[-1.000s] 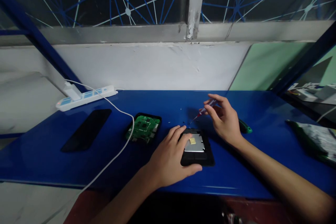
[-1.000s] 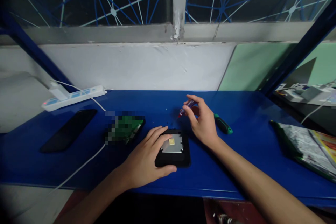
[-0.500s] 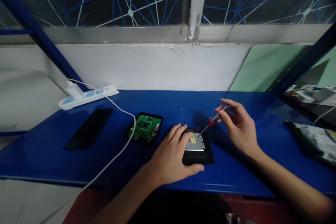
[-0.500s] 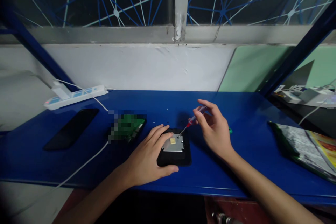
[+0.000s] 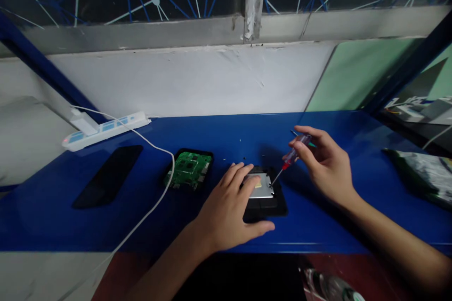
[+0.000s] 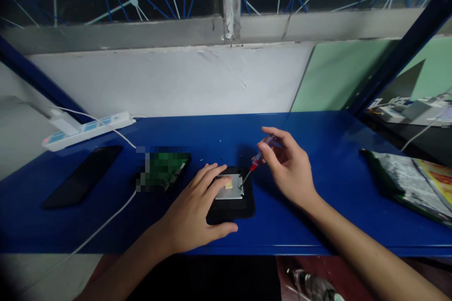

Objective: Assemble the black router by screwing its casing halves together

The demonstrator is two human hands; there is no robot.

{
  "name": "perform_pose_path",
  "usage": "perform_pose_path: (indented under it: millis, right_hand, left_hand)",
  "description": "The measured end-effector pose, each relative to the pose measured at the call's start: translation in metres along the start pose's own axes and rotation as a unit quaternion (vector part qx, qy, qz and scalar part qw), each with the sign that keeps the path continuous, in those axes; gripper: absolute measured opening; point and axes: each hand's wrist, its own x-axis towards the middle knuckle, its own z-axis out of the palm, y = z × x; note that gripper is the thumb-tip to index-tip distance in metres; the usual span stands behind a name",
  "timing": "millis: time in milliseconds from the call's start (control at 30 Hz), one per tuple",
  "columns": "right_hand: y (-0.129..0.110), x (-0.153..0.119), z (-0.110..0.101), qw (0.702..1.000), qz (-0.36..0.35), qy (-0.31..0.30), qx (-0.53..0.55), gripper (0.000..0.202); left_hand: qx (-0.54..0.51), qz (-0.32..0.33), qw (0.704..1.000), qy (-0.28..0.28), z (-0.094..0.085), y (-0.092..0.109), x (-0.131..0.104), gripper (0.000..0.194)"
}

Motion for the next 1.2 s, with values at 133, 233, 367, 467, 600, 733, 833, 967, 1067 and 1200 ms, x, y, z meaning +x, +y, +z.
perform_pose_path:
  millis: [133,233,367,467,600,733,833,967,1067,1200]
  right_hand:
    - [-0.0027,-0.0023,0.0009,1.000,-0.002,-0.001,-0.014,0.029]
    - [-0.0049,-0.0030,0.0010,1.000,-0.009,-0.001,-0.017,0.028]
    - [-0.0060,-0.0035,0.0008,1.000,-0.009,-0.009,-0.008,0.026]
    - [-0.0046,-0.0041,0.0005,1.000,-0.002,-0.021,0.004,0.027]
    - [-0.0024,-0.0046,-0.0004,0.999,0.002,-0.038,0.011,0.028]
    - [-0.0031,-0.0047,-0.0006,0.999,0.001,-0.042,0.004,0.026]
    - [-0.0042,-0.0041,-0.0003,0.999,-0.002,-0.042,-0.002,0.026]
    - [-0.0045,-0.0030,-0.0003,0.999,-0.007,-0.035,-0.012,0.025]
    - [-0.0036,-0.0028,-0.0007,1.000,-0.005,-0.030,-0.002,0.026]
    - [-0.0012,-0.0029,-0.0011,0.999,0.007,-0.031,0.006,0.027]
  left_hand:
    - [-0.014,0.002,1.000,0.008,0.0012,-0.0010,-0.0001,0.074]
    - [-0.011,0.000,1.000,0.005,0.0014,-0.0010,0.0002,0.075]
    - [-0.010,0.002,1.000,0.008,0.0014,-0.0006,0.0003,0.072]
    - [-0.013,0.003,1.000,0.008,0.0008,0.0001,0.0004,0.070]
    - [-0.003,0.002,1.000,0.001,0.0002,0.0007,0.0006,0.073]
    - [-0.002,0.003,1.000,0.002,-0.0006,0.0011,0.0005,0.073]
    - [-0.006,0.003,1.000,0.007,-0.0017,0.0017,0.0008,0.070]
    - [-0.007,0.004,1.000,0.004,-0.0022,0.0016,0.0011,0.070]
    - [0.000,0.012,1.000,0.003,-0.0016,0.0010,0.0004,0.071]
    - [0.019,0.026,0.999,0.007,-0.0011,0.0009,-0.0010,0.071]
